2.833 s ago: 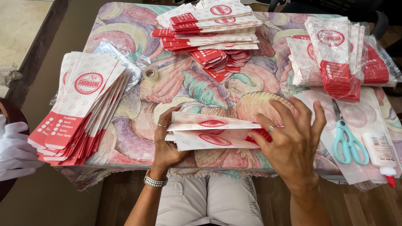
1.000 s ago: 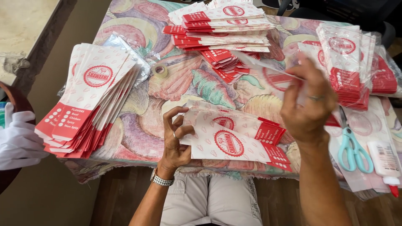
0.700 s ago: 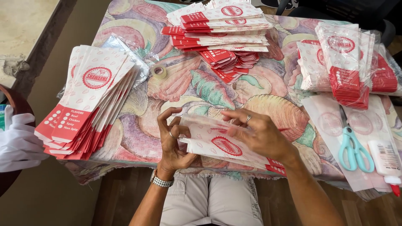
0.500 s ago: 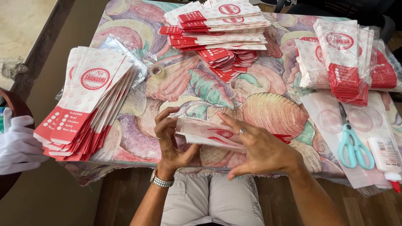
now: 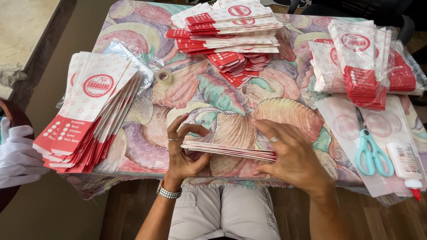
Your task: The person is aligning and folding stacks of printed paper bags (shawarma sleeves) on a table.
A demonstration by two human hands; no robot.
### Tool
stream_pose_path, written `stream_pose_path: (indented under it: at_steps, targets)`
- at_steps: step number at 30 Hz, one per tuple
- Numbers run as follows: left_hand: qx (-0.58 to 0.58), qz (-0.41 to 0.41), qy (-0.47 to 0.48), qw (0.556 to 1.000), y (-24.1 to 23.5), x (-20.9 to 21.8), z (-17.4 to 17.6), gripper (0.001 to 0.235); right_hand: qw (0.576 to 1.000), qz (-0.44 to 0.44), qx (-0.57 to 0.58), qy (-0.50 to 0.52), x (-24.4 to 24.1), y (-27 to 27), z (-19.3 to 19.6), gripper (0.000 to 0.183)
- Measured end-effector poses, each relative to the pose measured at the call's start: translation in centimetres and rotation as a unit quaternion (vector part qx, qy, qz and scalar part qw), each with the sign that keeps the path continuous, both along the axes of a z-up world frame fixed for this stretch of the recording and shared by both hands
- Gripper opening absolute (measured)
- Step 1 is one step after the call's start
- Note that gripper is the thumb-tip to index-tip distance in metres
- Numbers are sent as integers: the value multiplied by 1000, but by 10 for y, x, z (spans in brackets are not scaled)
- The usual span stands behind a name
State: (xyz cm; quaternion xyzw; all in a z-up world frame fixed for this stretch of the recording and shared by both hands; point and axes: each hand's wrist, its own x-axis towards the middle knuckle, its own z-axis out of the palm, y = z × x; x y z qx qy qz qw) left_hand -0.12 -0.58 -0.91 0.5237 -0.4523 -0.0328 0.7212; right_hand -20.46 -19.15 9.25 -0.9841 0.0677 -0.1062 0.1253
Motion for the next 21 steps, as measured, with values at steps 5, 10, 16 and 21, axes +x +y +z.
stream_pose_path:
  at_steps: [5,10,16,21]
  targets:
    - [28,0,-2,1000,3,-5,9,86,968,-139,203,-45,-66,-26,-36,127]
    - [44,-3,-12,999,2,-10,20,79,860,-195,421,-213,-64,3,-72,125]
    - [55,4,3,998,5,-12,24,75,835,-143,435,-307,-57,14,-66,108]
    - [66,21,-5,998,2,-13,24,75,813,-139,425,-372,-85,7,-75,51]
